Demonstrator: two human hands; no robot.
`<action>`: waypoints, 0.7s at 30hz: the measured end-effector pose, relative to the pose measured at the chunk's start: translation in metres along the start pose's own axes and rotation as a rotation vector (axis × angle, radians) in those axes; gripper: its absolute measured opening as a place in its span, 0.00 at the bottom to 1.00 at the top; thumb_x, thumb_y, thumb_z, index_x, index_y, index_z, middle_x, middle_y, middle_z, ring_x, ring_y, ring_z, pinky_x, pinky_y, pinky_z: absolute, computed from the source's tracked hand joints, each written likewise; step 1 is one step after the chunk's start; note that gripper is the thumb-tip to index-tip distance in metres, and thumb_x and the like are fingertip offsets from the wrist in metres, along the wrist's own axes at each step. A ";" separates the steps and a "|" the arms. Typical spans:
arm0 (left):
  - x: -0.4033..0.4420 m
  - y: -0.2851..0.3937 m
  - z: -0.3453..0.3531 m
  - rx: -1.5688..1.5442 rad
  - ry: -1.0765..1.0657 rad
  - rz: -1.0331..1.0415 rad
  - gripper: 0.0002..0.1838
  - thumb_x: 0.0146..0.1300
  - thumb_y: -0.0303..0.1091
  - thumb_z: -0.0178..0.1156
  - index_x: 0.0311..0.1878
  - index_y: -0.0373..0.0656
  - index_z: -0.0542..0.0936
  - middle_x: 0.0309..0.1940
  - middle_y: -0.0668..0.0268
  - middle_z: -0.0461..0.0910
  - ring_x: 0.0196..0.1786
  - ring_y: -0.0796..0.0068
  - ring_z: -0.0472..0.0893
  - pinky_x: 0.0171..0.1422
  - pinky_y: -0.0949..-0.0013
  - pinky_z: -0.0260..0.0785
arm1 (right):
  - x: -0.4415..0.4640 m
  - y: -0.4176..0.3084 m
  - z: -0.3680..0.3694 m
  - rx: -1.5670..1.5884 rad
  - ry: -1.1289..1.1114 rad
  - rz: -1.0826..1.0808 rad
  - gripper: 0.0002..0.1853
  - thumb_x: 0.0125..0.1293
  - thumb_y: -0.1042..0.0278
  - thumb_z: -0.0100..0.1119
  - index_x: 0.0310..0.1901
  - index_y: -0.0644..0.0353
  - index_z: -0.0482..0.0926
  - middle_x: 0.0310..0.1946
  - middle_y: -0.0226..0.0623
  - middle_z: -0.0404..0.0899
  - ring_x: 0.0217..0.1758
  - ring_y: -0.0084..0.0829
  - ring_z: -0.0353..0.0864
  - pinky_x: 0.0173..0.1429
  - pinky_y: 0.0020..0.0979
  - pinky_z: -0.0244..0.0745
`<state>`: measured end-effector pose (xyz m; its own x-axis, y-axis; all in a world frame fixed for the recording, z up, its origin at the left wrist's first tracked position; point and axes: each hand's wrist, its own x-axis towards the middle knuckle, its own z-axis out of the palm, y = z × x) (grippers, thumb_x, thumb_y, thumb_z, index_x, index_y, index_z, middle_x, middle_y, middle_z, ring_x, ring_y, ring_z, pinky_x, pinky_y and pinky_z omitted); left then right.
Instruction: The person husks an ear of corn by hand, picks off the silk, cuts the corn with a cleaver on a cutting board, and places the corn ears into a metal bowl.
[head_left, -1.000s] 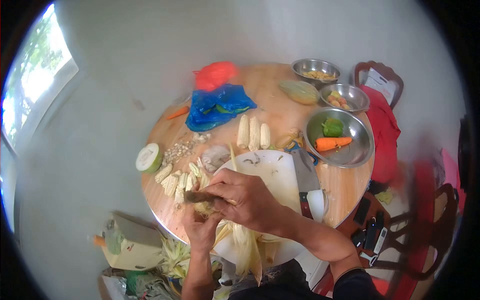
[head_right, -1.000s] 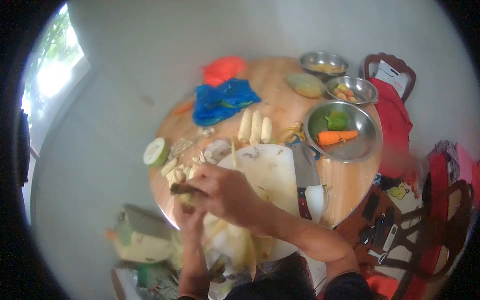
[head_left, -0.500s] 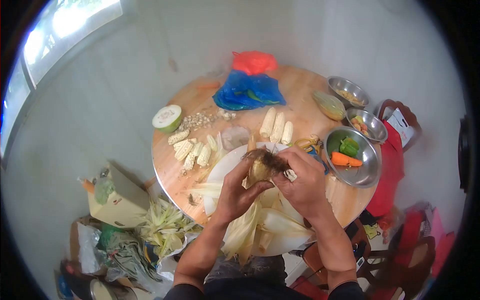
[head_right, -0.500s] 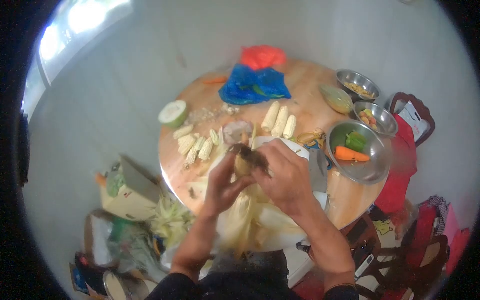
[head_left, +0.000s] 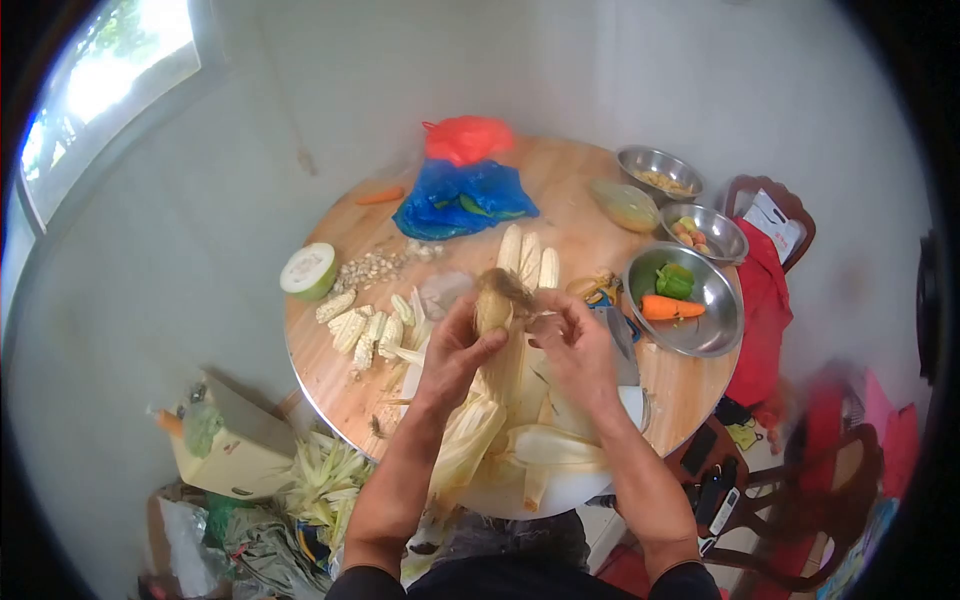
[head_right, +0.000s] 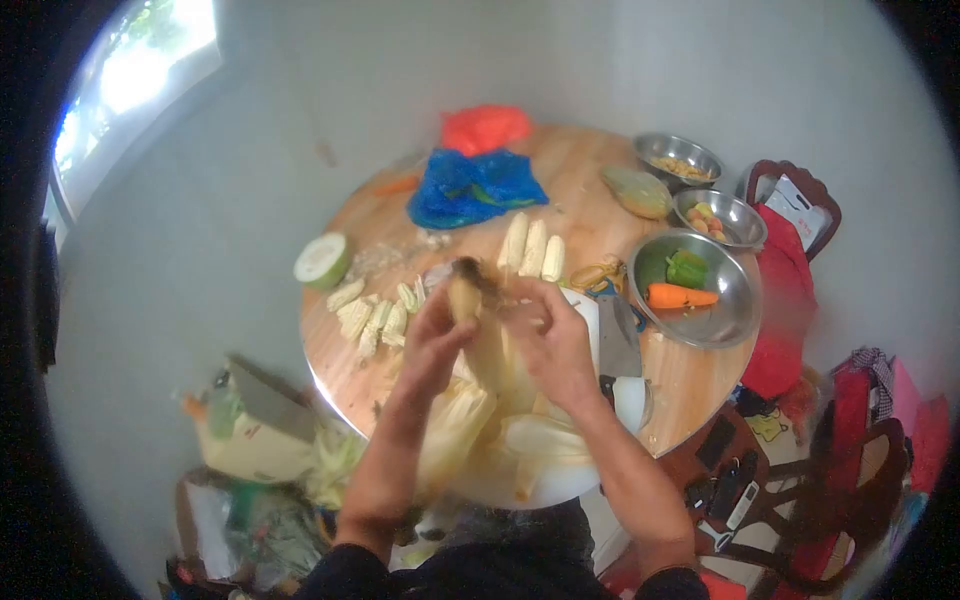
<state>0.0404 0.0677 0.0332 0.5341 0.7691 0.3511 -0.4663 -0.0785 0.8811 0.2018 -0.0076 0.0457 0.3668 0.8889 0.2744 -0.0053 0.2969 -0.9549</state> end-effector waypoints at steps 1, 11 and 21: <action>0.002 -0.001 0.000 0.008 -0.004 0.029 0.35 0.66 0.27 0.70 0.74 0.37 0.68 0.64 0.63 0.76 0.67 0.72 0.74 0.72 0.66 0.67 | -0.004 -0.003 0.008 -0.081 0.022 -0.111 0.26 0.65 0.64 0.74 0.60 0.66 0.75 0.49 0.38 0.82 0.47 0.24 0.82 0.50 0.28 0.81; 0.005 -0.011 0.006 0.294 -0.016 0.116 0.37 0.59 0.26 0.76 0.70 0.37 0.69 0.61 0.64 0.76 0.66 0.73 0.75 0.70 0.67 0.69 | -0.002 0.002 0.028 -0.355 0.243 -0.467 0.13 0.62 0.70 0.72 0.43 0.64 0.78 0.38 0.40 0.80 0.37 0.30 0.81 0.45 0.32 0.78; 0.018 -0.014 -0.009 0.172 -0.069 0.092 0.36 0.63 0.32 0.73 0.72 0.35 0.68 0.60 0.63 0.76 0.64 0.72 0.75 0.67 0.66 0.69 | -0.010 0.025 0.018 0.103 0.260 -0.162 0.07 0.75 0.69 0.60 0.42 0.63 0.75 0.35 0.32 0.82 0.37 0.21 0.81 0.47 0.26 0.78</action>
<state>0.0503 0.0883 0.0243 0.5446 0.7085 0.4488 -0.3917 -0.2583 0.8831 0.1811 -0.0028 0.0215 0.5956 0.7125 0.3710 -0.0171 0.4730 -0.8809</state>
